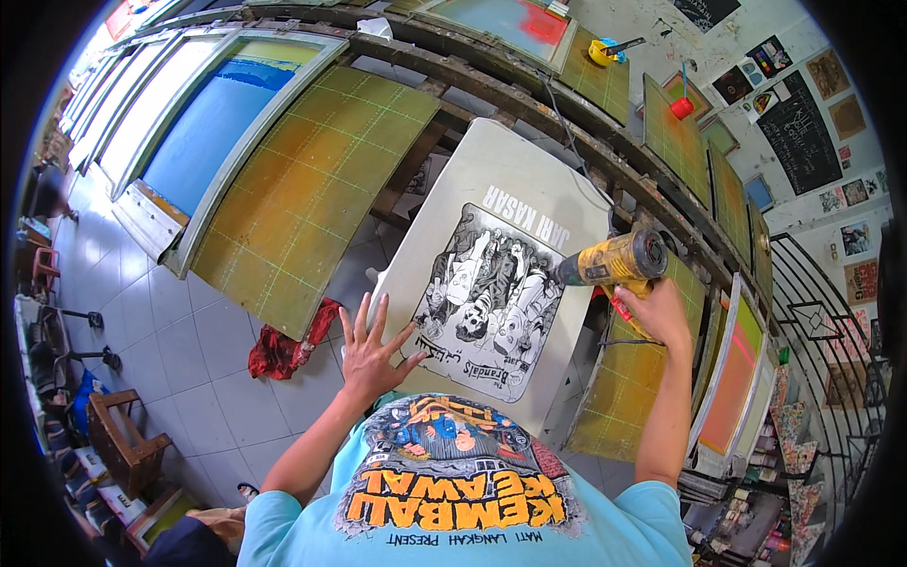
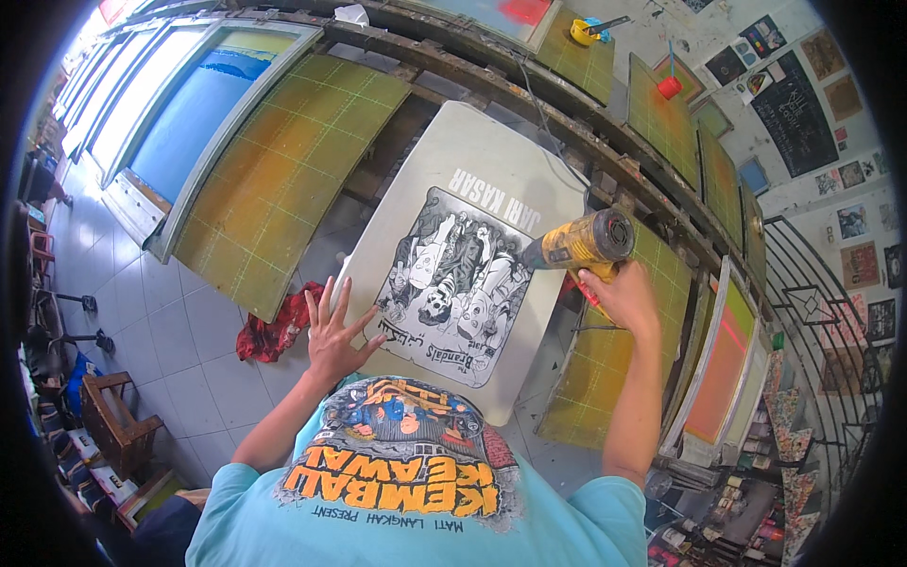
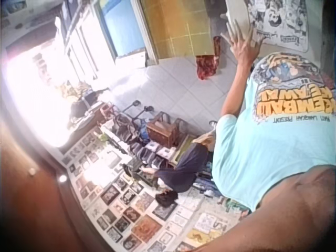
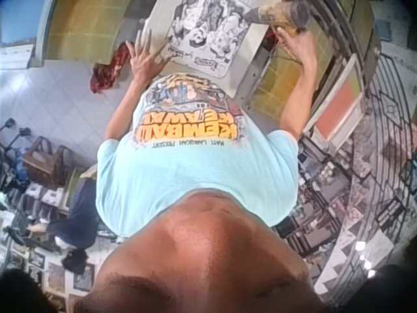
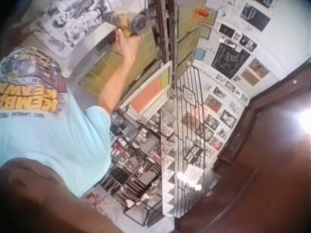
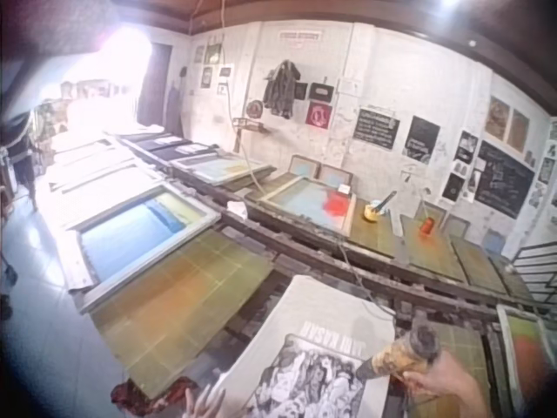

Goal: The person uses a heat gun to dry a white t-shirt on a printing table. They then pick up a screen printing frame, place it on the table, and use a squeegee to pull ink across the mesh. After removing the frame, they use the heat gun again to dry the printed design on the shirt.

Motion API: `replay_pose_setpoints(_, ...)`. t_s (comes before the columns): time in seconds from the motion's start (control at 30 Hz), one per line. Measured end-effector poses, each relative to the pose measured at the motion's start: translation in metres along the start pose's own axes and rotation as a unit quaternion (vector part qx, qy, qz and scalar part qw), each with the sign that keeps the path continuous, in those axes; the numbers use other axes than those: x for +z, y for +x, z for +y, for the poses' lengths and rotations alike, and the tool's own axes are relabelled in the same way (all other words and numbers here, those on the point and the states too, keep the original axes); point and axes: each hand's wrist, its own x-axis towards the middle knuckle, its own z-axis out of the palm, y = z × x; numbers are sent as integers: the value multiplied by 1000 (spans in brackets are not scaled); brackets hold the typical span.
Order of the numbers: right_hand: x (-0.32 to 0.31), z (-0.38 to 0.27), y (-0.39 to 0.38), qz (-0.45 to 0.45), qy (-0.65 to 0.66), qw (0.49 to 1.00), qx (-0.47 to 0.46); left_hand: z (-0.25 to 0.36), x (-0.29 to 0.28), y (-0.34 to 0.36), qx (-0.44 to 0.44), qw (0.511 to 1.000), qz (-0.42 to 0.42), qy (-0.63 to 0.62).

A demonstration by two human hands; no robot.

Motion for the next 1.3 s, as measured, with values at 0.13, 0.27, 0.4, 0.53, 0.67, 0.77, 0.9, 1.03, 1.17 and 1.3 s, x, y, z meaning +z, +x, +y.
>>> replay_pose_setpoints(0.13,-2,-16,-3,-14,-33,998,55,1,-1,1,-2,1000,-1,1)
replay_pose_setpoints(0.27,1,-9,-10,-19,38,999,-14,-1,0,0,-2,1000,-2,-9)
replay_pose_setpoints(0.4,2,-16,-10,-22,19,998,61,1,0,1,-2,1000,1,-1)
replay_pose_setpoints(0.53,2,-17,-13,-44,2,998,34,0,-1,0,-5,1000,-6,-8)
replay_pose_setpoints(0.67,1,-17,-19,-45,24,998,38,0,0,0,-2,1000,-1,-10)
replay_pose_setpoints(0.77,0,-29,-16,-27,-27,997,72,0,0,0,-4,1000,-2,-2)
replay_pose_setpoints(0.9,2,-14,-19,-36,5,999,23,-1,0,0,-2,1000,-3,-7)
replay_pose_setpoints(1.03,0,-17,-13,-11,-10,997,70,0,0,0,-3,1000,-4,-5)
replay_pose_setpoints(1.17,-1,-8,-11,-24,-14,999,31,0,-1,1,-5,1000,-7,-10)
replay_pose_setpoints(1.3,1,3,-8,-10,16,999,50,-1,0,1,1,1000,0,-6)
